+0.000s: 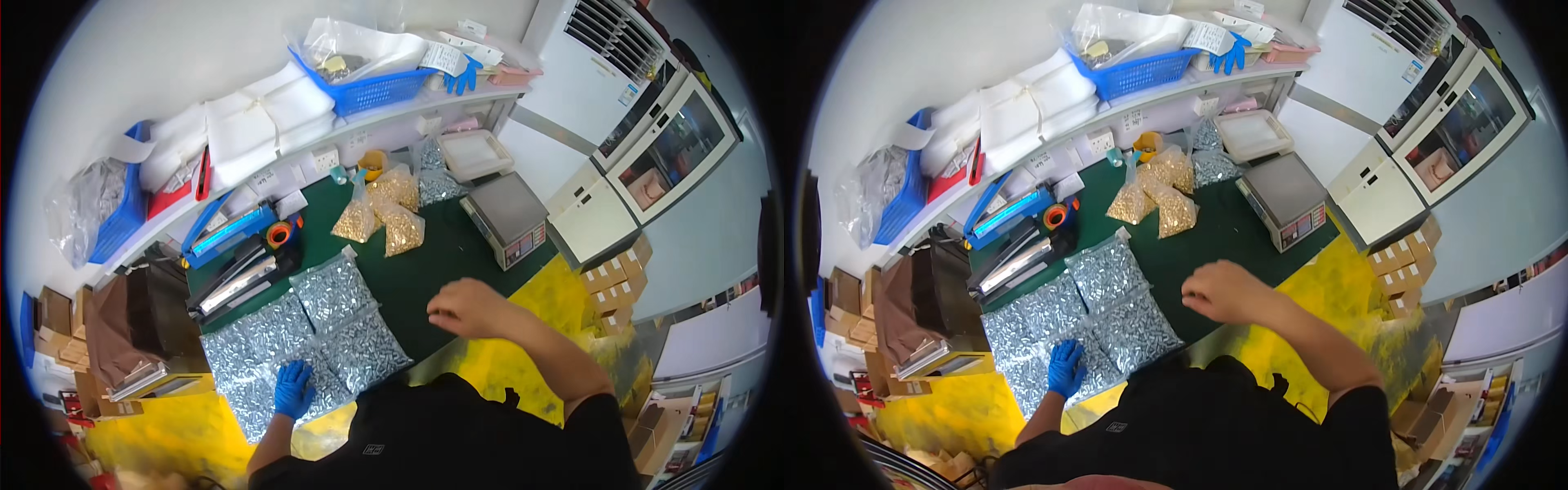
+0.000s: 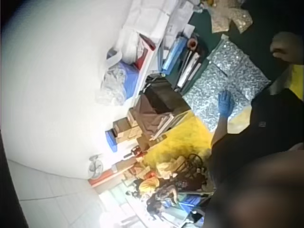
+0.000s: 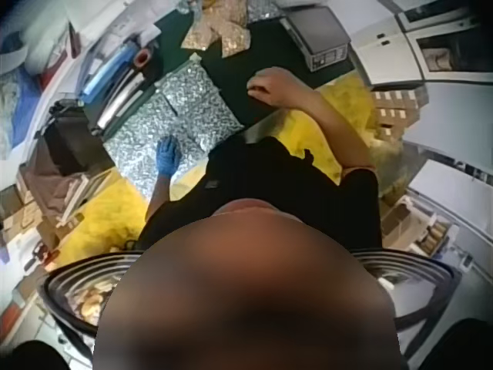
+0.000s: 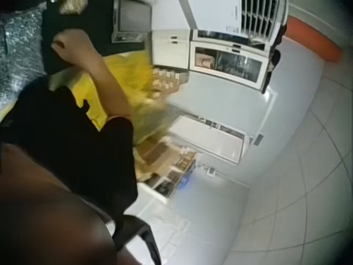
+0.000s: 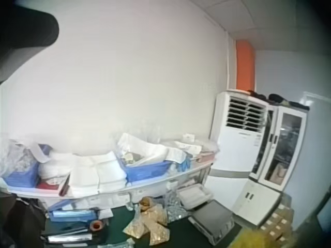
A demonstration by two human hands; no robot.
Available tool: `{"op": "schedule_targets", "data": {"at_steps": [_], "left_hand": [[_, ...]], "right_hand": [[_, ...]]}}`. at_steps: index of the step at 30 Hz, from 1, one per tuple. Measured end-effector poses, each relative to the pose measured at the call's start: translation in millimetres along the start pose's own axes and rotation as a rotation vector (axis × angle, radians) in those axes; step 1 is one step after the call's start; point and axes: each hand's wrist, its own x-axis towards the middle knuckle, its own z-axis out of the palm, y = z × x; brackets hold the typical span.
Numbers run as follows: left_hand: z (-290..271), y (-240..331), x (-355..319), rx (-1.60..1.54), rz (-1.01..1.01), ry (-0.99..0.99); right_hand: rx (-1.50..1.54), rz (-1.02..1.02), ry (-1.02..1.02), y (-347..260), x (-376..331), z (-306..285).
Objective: Applying labels to plastic bags and sealing them using a benchtop heat sealing machine.
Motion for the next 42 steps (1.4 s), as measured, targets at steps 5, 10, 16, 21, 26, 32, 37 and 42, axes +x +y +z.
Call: {"op": "schedule_targets", "data": {"at_steps": [5, 10, 16, 21, 26, 32, 37, 42], "left_hand": [[24, 17, 14, 0.059, -0.264, 0.23], [74, 73, -5, 0.135, -0.625, 0.497], [119, 172, -4, 0.165, -1.007, 0.802], [152, 232, 13, -0.011, -1.245, 0.817], [187, 263, 7, -0.178, -1.452, 0.824], [208, 291, -3, -0.461, -1.532, 0.909], [172, 285, 7, -0.546, -1.541, 1.125], [45, 225, 34, -0.318, -1.401, 1.242]], "right_hand": [[0.044, -0.241, 0.206, 72, 84, -79], [0.048, -0.356, 0.228, 113, 138, -134], [0.102, -0.537, 0.257, 168, 181, -155], [0.145, -0.695, 0.28, 208, 193, -153], [0.19, -0.698, 0.216, 237, 203, -161], [0.241, -0.685, 0.2, 245, 200, -171], [0.362, -0.609, 0.062, 233, 199, -124], [0.349, -0.692, -0.188, 192, 184, -59]]}}
